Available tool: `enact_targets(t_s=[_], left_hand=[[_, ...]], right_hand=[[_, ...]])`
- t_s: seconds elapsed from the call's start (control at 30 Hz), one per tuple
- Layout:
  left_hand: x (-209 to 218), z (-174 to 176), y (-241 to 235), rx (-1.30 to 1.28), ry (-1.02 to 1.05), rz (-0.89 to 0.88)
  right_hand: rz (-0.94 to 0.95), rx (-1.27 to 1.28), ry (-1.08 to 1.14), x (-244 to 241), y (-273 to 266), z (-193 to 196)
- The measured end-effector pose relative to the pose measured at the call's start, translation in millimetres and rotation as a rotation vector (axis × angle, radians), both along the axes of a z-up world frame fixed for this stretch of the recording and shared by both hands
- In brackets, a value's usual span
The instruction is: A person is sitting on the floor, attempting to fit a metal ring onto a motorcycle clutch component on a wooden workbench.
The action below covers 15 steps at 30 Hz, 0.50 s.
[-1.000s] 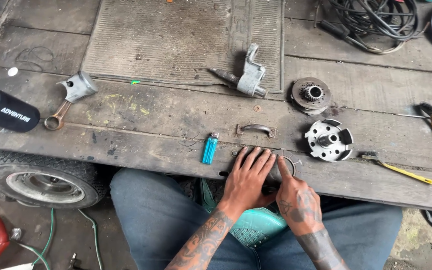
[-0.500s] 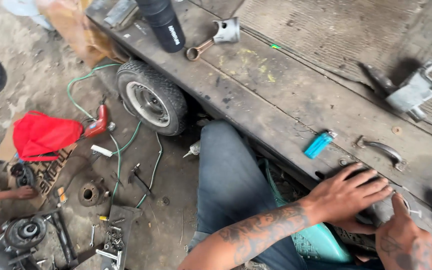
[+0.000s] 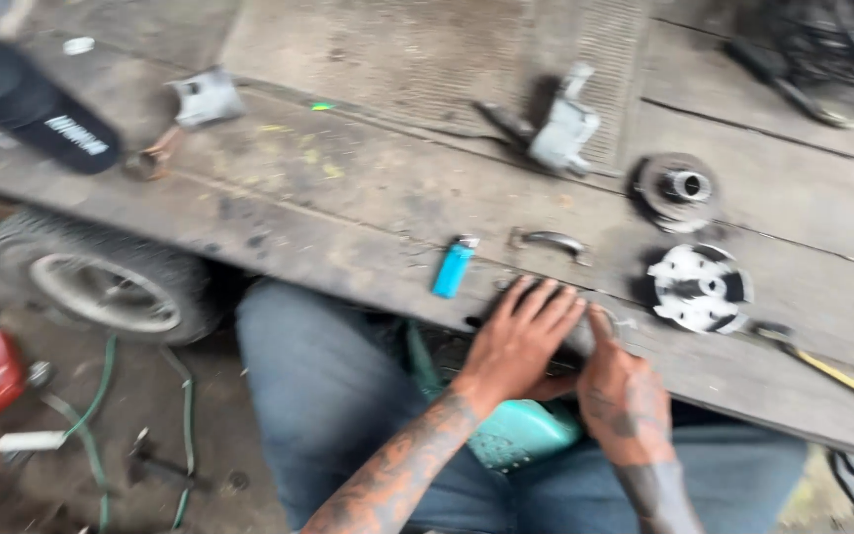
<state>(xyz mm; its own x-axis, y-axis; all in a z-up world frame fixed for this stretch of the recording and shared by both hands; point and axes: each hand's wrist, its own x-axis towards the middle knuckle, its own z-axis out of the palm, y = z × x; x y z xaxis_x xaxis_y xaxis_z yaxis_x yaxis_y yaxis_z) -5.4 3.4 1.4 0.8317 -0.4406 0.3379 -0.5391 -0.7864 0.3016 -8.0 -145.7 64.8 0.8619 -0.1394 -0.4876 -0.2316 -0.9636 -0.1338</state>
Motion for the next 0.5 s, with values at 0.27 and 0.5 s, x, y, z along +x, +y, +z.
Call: enact_targets(t_s=[0.27, 0.5], left_hand=[[0.6, -11.5, -5.7, 0.082, 0.063, -0.017], [1.7, -8.4, -5.8, 0.056, 0.128, -0.019]], right_hand=[[-0.061, 0.006, 0.069, 2.6, 7.2, 16.7], [0.036, -0.105, 0.039, 4.9, -1.5, 8.2]])
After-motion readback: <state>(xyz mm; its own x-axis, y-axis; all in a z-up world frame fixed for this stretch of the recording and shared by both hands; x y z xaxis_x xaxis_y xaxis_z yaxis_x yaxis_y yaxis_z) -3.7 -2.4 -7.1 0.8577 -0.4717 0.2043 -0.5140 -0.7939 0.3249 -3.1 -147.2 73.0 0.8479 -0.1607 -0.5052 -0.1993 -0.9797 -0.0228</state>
